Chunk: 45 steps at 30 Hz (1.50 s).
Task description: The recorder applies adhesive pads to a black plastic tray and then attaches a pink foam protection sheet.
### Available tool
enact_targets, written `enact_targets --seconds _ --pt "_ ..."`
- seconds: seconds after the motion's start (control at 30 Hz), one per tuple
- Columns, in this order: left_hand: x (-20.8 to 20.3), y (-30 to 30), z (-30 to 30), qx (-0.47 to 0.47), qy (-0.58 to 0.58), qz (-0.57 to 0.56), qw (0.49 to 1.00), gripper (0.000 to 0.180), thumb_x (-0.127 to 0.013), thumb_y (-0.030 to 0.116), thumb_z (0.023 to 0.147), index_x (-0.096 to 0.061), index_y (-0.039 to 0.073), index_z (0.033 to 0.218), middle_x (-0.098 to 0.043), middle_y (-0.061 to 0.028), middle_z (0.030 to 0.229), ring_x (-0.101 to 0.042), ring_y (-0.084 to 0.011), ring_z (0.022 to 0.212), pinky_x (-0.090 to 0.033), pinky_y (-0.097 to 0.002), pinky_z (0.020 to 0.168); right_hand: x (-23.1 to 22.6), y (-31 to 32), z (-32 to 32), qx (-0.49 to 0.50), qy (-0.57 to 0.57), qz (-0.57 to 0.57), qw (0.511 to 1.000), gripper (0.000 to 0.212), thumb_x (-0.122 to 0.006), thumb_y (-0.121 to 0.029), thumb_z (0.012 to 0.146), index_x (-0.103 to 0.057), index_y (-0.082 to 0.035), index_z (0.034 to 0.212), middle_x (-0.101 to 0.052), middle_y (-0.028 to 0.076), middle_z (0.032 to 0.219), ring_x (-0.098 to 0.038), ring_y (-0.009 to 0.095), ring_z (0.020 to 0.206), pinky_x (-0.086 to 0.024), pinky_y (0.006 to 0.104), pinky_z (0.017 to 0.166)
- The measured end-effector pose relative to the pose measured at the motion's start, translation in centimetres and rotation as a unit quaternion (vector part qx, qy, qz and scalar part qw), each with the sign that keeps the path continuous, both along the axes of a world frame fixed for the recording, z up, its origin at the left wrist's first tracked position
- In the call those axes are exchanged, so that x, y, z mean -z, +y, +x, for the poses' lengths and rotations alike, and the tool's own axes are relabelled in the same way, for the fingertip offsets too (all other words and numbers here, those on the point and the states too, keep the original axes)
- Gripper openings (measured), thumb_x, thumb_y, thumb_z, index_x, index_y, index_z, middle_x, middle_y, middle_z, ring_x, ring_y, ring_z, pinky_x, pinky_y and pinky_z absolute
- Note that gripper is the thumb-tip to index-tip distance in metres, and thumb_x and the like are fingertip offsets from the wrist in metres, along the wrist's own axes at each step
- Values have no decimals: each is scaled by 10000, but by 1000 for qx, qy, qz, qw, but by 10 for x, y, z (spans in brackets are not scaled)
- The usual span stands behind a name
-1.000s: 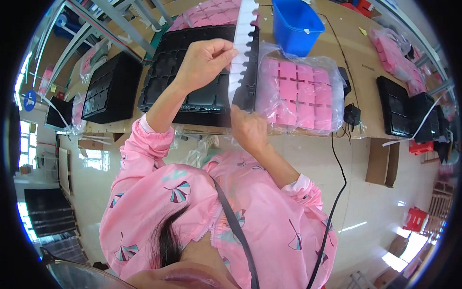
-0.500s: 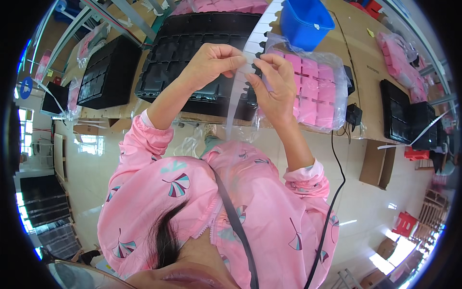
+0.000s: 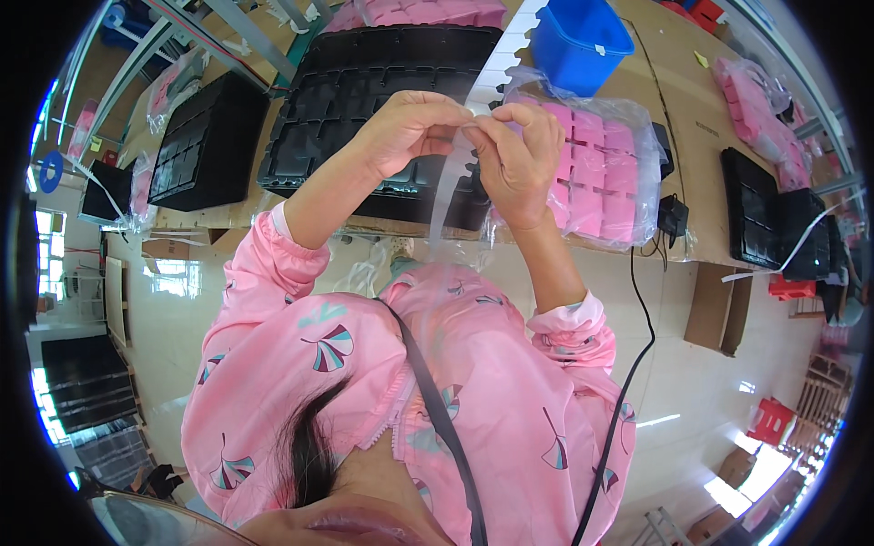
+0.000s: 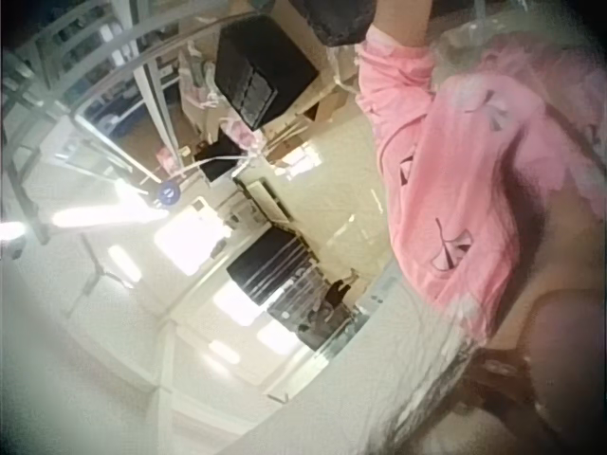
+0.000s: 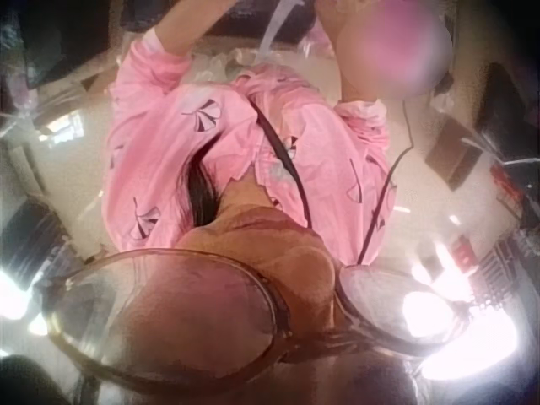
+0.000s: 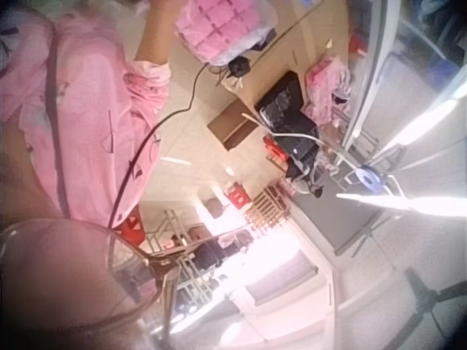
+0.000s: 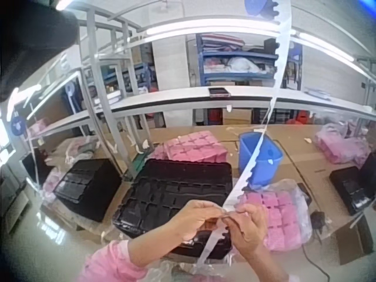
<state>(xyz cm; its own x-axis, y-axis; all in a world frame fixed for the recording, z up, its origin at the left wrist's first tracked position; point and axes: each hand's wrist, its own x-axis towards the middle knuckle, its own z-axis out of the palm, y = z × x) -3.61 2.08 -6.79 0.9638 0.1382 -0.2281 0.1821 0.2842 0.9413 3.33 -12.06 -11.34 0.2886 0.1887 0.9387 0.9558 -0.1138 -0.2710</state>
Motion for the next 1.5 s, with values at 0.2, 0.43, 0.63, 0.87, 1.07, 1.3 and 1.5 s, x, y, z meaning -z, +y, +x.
enact_targets --seconds 0.2,0.43,0.63,0.87,1.07,1.3,1.5 --pt "4 6 3 18 20 -55 998 111 -642 158 791 -654 68 854 -637 -3 802 -590 -66 704 -477 -202 633 0 3 1 2 -34 -2 999 163 -725 -45 618 -630 -74 747 -557 25 809 -530 221 769 -368 333 680" --pt "4 9 3 3 32 -41 999 91 -636 155 794 -653 78 840 -635 -1 797 -581 -61 717 -477 -210 659 1 7 -2 -17 -48 -10 999 173 -719 -26 607 -614 -57 741 -563 43 808 -543 236 773 -390 331 671" --pt "-3 24 -6 -13 -55 88 995 155 -623 205 822 -638 64 886 -663 -25 854 -570 -42 746 -431 -190 596 -23 -3 -7 -96 168 -111 975 119 -668 -28 684 -606 -8 783 -590 84 856 -562 255 794 -442 320 690" --pt "-11 50 -27 -36 -140 274 951 181 -582 223 868 -628 54 916 -669 -28 792 -551 -24 663 -360 -147 499 -17 17 44 -240 339 -465 782 119 -565 -85 755 -587 31 759 -611 114 813 -576 261 766 -452 332 698" --pt "-4 59 -37 -41 -170 332 927 204 -583 227 865 -635 37 918 -660 -10 751 -510 -13 630 -353 -159 491 2 49 49 -245 234 -620 708 95 -578 -70 752 -594 22 765 -546 113 790 -545 252 760 -430 337 692" --pt "-7 59 -41 -42 -179 331 926 189 -580 216 864 -638 40 905 -658 -2 742 -493 -9 608 -351 -166 483 5 59 46 -252 201 -656 682 139 -614 -96 712 -591 40 700 -561 170 788 -556 280 794 -428 349 698" --pt "-6 57 -42 -38 -185 338 922 184 -585 210 862 -641 37 893 -655 3 731 -492 -6 598 -350 -166 481 -14 70 36 -222 237 -705 630 202 -638 -130 703 -592 65 722 -602 186 766 -583 293 763 -440 363 669"
